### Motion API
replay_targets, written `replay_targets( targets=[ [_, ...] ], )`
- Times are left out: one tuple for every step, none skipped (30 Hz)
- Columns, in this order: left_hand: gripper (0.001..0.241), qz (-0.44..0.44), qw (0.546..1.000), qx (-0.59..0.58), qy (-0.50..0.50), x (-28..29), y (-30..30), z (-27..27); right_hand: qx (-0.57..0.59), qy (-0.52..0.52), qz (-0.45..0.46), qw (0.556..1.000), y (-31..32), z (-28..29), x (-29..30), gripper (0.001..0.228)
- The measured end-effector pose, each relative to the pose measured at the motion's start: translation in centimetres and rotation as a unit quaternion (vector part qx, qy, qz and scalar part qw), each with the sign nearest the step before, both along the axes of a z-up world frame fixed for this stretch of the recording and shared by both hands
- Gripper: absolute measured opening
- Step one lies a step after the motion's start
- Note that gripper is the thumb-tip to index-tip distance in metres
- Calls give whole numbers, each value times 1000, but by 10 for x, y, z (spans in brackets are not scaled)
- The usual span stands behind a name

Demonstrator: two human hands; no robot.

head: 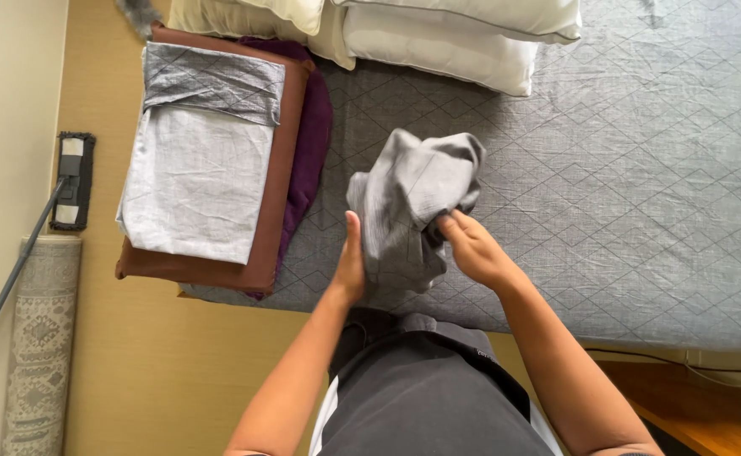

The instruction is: The person smooths a gray patterned bedsheet on a bed, then folds a gray pillowcase and places it on the bed. They pick up a white pillow and insert it into the pillowcase, adjusting the fabric to fit.

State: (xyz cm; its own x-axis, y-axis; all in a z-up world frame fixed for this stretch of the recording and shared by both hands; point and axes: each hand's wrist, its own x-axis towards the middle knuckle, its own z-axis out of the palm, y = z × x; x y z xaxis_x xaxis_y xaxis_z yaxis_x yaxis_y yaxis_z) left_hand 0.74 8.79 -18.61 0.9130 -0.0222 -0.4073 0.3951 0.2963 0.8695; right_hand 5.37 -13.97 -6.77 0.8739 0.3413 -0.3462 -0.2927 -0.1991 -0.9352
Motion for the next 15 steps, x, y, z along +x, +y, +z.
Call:
replay_targets(
  targets=[
    [70,-3,1000,0,0,5,-5,30,0,0,-3,1000,5,2,-1,35],
    [74,51,997,-63,-18,10,-10,61,-73,-45,15,996,9,3,-3,34],
    [77,105,986,-128,-34,12,-16,91,-148,-87,33,985,13,5,-6,34],
    [77,103,986,-129,-32,14,-16,101,-149,-85,31,985,12,0,-11,34],
    [77,11,987,159,1,20,-17,111,-166,-124,5,978,11,-5,-12,34],
    [79,-82,898,432,34,26,-18,121,-183,-161,-20,970,9,-9,-14,34],
    [79,-81,897,433,33,28,-6,99,-182,-162,-21,970,9,0,-12,34],
    [65,-71,878,473,22,29,5,77,-190,-177,-75,963,9,9,-10,35],
    [66,-62,857,512,10,30,16,54,-197,-190,-129,953,8,17,-8,36],
    [66,-63,856,513,9,36,35,61,-197,-190,-131,953,-12,6,-5,36],
    [67,24,859,511,20,41,53,68,-155,-180,-221,946,-33,-5,-4,41],
    [68,110,855,505,31,46,70,74,-111,-168,-309,930,-54,-15,-2,47],
    [68,109,856,505,29,47,97,52,-112,-169,-310,929,-66,4,1,47],
    [68,200,915,343,72,48,123,30,56,-137,-342,928,-79,24,5,41],
    [72,284,937,168,113,49,150,8,223,-101,-364,899,-91,43,8,37]
  ],
)
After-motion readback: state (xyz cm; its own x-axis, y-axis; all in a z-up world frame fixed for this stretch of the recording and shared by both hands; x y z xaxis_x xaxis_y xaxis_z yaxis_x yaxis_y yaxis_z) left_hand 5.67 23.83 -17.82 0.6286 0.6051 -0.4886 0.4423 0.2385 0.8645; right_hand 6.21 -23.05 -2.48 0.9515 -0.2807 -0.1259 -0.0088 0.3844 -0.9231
